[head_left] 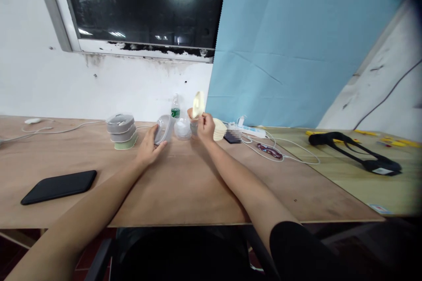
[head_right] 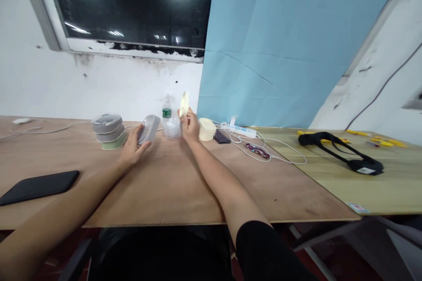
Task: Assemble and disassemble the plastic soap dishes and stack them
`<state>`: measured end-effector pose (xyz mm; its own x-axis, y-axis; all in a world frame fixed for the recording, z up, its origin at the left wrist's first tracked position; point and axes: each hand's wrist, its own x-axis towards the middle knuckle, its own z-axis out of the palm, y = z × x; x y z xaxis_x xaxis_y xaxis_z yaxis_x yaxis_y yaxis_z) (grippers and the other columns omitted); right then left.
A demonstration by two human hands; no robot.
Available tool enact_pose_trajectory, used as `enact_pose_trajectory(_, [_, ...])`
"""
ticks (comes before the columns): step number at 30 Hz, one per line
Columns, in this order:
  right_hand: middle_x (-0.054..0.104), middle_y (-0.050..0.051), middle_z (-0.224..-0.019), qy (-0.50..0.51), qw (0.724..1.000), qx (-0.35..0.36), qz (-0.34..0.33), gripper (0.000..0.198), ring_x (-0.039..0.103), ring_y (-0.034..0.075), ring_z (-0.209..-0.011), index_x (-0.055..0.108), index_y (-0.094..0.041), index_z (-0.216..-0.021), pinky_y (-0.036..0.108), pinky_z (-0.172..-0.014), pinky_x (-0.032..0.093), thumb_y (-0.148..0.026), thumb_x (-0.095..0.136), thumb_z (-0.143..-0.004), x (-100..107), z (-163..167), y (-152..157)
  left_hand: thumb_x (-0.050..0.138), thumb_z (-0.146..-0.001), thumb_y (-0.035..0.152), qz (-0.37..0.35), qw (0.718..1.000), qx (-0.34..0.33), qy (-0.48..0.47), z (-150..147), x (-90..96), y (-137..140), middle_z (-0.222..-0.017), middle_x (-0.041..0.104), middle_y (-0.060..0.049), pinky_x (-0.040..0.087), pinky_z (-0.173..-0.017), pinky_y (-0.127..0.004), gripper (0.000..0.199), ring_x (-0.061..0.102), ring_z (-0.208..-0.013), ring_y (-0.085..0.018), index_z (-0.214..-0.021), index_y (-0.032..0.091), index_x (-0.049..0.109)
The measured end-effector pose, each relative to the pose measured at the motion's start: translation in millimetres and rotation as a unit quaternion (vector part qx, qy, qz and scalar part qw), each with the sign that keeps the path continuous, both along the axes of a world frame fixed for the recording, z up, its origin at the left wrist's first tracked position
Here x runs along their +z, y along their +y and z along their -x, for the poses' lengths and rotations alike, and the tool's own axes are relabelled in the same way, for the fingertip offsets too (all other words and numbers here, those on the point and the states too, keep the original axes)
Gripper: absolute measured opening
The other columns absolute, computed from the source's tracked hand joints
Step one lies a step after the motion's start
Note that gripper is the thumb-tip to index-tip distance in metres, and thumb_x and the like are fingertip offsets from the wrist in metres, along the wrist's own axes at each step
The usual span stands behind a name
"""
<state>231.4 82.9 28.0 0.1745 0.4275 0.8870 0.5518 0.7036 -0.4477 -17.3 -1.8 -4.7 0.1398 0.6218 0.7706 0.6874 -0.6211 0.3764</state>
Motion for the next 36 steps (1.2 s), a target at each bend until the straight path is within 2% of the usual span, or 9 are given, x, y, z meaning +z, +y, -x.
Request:
enact_pose_trajectory(4, [0.055, -0.003, -0.068, 0.135, 0.990, -0.019, 0.034, 0.022, 0.056, 0.013, -0.063, 0.050, -0.020, -0.096, 0.026, -0.066, 0.047, -0.039, 0.039, -0.093, 4.0, -46.7, 25.6, 0.052, -0.086, 0.052, 0.011, 0.998, -0.017, 0.053, -4.2, 2.5, -5.6, -0.145, 0.037, -0.018, 0.033, -0.109, -0.049, 0.074, 0.038, -0.133, -0.032, -0.145, 0.015, 0.025])
enact_pose_trajectory(7, [0.052, -0.007, -0.064, 0.277, 0.957, 0.017, 0.088, 0.020, 0.053, 0.009, -0.048, 0.046, -0.021, -0.091, 0.020, -0.047, 0.043, -0.040, 0.042, -0.091, -2.0, -77.1, 44.0, 0.052, -0.086, 0.053, 0.022, 0.997, -0.024, 0.070, -5.8, 2.5, -6.8, -0.144, 0.038, -0.018, 0.034, -0.109, -0.049, 0.074, 0.039, -0.132, -0.032, -0.144, 0.015, 0.026])
enact_pose_trajectory(9, [0.052, -0.007, -0.066, 0.347, 0.927, 0.050, 0.134, 0.018, 0.054, 0.007, -0.044, 0.044, -0.021, -0.089, 0.017, -0.040, 0.041, -0.038, 0.045, -0.089, -9.1, -91.9, 52.2, 0.052, -0.086, 0.053, 0.028, 0.997, -0.024, 0.073, -5.9, 1.9, -6.6, -0.143, 0.039, -0.018, 0.035, -0.108, -0.049, 0.073, 0.040, -0.131, -0.032, -0.143, 0.014, 0.027])
enact_pose_trajectory(14, [0.056, -0.007, -0.065, 0.423, 0.866, 0.134, 0.232, 0.013, 0.057, 0.006, -0.043, 0.044, -0.020, -0.082, 0.014, -0.036, 0.042, -0.029, 0.054, -0.085, -25.2, -107.2, 52.9, 0.052, -0.085, 0.053, 0.030, 0.997, -0.020, 0.066, -4.9, -0.4, -5.2, -0.143, 0.038, -0.018, 0.035, -0.108, -0.049, 0.075, 0.040, -0.131, -0.033, -0.144, 0.015, 0.026])
enact_pose_trajectory(17, [0.057, -0.007, -0.063, 0.440, 0.843, 0.154, 0.270, 0.011, 0.056, 0.006, -0.041, 0.045, -0.020, -0.081, 0.013, -0.033, 0.038, -0.025, 0.055, -0.083, -27.3, -107.3, 49.1, 0.053, -0.085, 0.053, 0.029, 0.998, -0.017, 0.061, -4.7, -1.2, -4.8, -0.143, 0.038, -0.018, 0.035, -0.108, -0.049, 0.077, 0.040, -0.131, -0.033, -0.145, 0.015, 0.024])
enact_pose_trajectory(22, [0.060, -0.005, -0.059, 0.441, 0.843, 0.118, 0.286, 0.004, 0.051, 0.006, -0.035, 0.049, -0.018, -0.079, 0.014, -0.027, 0.027, -0.021, 0.051, -0.081, -26.6, -108.3, 48.5, 0.054, -0.085, 0.053, 0.032, 0.997, -0.021, 0.063, -5.0, -1.3, -4.6, -0.143, 0.038, -0.018, 0.035, -0.108, -0.049, 0.078, 0.040, -0.131, -0.032, -0.145, 0.015, 0.023])
enact_pose_trajectory(27, [0.055, -0.006, -0.049, 0.426, 0.854, 0.073, 0.291, 0.005, 0.048, 0.007, -0.035, 0.051, -0.018, -0.072, 0.016, -0.028, 0.027, -0.019, 0.051, -0.076, -30.5, -110.8, 47.6, 0.054, -0.085, 0.053, 0.028, 0.997, -0.020, 0.062, -4.8, -2.0, -4.4, -0.144, 0.038, -0.018, 0.034, -0.109, -0.049, 0.077, 0.039, -0.132, -0.032, -0.145, 0.015, 0.022])
enact_pose_trajectory(32, [0.045, -0.007, -0.042, 0.405, 0.869, 0.017, 0.286, 0.013, 0.040, 0.008, -0.033, 0.046, -0.020, -0.060, 0.018, -0.029, 0.024, -0.019, 0.049, -0.072, -36.2, -111.7, 45.3, 0.054, -0.084, 0.053, 0.035, 0.997, -0.019, 0.065, -4.6, -1.2, -4.7, -0.144, 0.038, -0.018, 0.034, -0.109, -0.049, 0.078, 0.039, -0.132, -0.032, -0.145, 0.015, 0.023])
enact_pose_trajectory(36, [0.042, -0.007, -0.040, 0.378, 0.883, -0.030, 0.277, 0.015, 0.040, 0.010, -0.035, 0.044, -0.021, -0.057, 0.021, -0.032, 0.026, -0.021, 0.048, -0.072, -41.0, -112.8, 46.1, 0.054, -0.085, 0.054, 0.038, 0.997, -0.019, 0.066, -5.0, -0.3, -5.4, -0.144, 0.037, -0.018, 0.035, -0.108, -0.049, 0.078, 0.040, -0.131, -0.032, -0.145, 0.015, 0.023])
